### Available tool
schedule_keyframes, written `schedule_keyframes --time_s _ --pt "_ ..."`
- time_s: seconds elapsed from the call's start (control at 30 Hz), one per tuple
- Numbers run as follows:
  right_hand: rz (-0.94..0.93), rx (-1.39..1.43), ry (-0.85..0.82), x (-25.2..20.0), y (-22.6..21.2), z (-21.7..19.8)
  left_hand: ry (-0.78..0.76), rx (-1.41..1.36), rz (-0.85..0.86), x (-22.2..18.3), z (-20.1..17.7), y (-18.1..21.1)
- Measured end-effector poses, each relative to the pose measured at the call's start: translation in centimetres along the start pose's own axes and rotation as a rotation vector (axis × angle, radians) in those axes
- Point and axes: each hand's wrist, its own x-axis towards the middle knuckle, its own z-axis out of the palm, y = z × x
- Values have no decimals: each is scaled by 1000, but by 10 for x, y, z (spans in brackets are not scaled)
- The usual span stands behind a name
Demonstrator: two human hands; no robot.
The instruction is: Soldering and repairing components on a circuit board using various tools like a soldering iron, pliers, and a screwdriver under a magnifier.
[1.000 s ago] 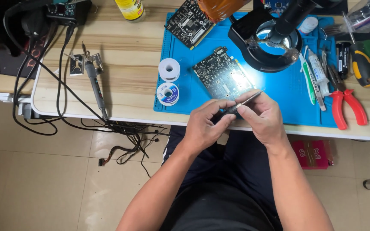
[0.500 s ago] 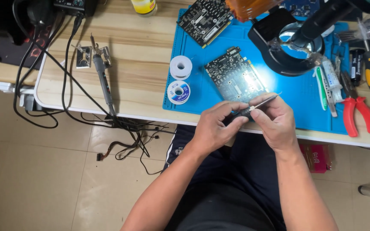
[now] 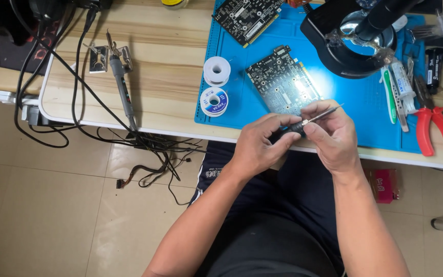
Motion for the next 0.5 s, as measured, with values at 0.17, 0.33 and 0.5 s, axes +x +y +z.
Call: schedule_keyframes --time_s 0.17,0.33,0.5 --pt "9 -56 0 -5 12 -7 19 -4 4 -1 1 -3" --pt "23 -92 8 -7 10 -9 -3 -27 24 1 1 -5" --pt "40 -10 -29 -5 -2 -2 -18 -39 -11 4 -5 0"
